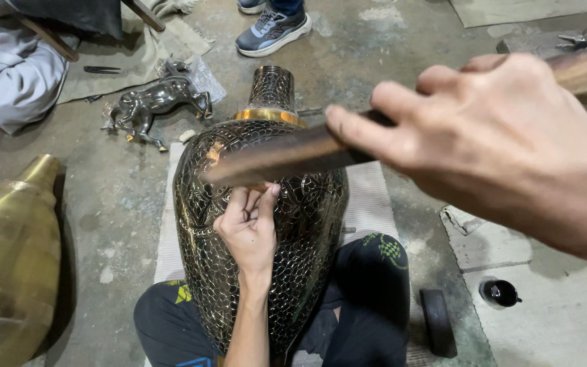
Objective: The person sits on the floor with a large engraved brass vase on their lap, holds a metal punch against the vase surface with one hand, and strikes the punch with a wooden mallet held in the other hand, working the embossed pattern across the vase body.
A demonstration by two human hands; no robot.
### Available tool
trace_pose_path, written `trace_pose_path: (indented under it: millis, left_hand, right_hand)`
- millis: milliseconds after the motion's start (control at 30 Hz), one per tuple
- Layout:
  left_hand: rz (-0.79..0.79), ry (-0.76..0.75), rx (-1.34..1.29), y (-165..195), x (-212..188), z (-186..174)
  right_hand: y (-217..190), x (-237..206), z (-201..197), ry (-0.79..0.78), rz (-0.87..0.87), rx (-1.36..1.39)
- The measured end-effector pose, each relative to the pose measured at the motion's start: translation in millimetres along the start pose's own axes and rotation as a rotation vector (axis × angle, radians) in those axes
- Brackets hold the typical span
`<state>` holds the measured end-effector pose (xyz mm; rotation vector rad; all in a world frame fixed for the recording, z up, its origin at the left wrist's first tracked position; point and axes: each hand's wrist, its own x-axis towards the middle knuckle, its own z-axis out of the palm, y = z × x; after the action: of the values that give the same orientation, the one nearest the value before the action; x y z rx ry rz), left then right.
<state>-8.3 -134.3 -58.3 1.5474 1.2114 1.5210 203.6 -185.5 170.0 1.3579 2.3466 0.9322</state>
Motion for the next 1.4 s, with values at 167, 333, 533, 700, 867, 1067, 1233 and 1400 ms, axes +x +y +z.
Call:
trace_pose_path:
  millis: [167, 333, 533, 700, 867, 1067, 1233, 1400]
  left_hand:
    - [0.050, 0.016, -0.064, 1, -2, 2]
    - [0.046, 0.015, -0.018, -3, -4, 3]
    - [0.057, 0.021, -0.101, 0, -6, 4]
    - [0.062, 0.037, -0.059, 3, -8, 5]
    - [0.056, 0.044, -0.023, 0, -8, 3]
    - [0.056, 0.022, -0.041, -2, -10, 2]
    - [0.068, 0.012, 0.076, 0, -8, 0]
    - [0.057, 0.009, -0.008, 0, -8, 1]
  right_hand:
    - [1, 0, 1, -0.048, 0.014, 0.048]
    - [1, 0, 1, -0.131, 0.043, 0.089]
    - [0, -1, 8, -0.096, 0.029, 0.060]
    - [-2, -4, 10, -0.140, 0.019, 0.024]
    - [-4, -6, 9, -0.027, -0.037, 0.011]
    - [-3, -6, 12, -0.117, 0.024, 0.139]
    - [-5, 0, 6, -0.011, -0.020, 0.111]
    - [-1, 5, -3, -0.390, 0.060, 0.176]
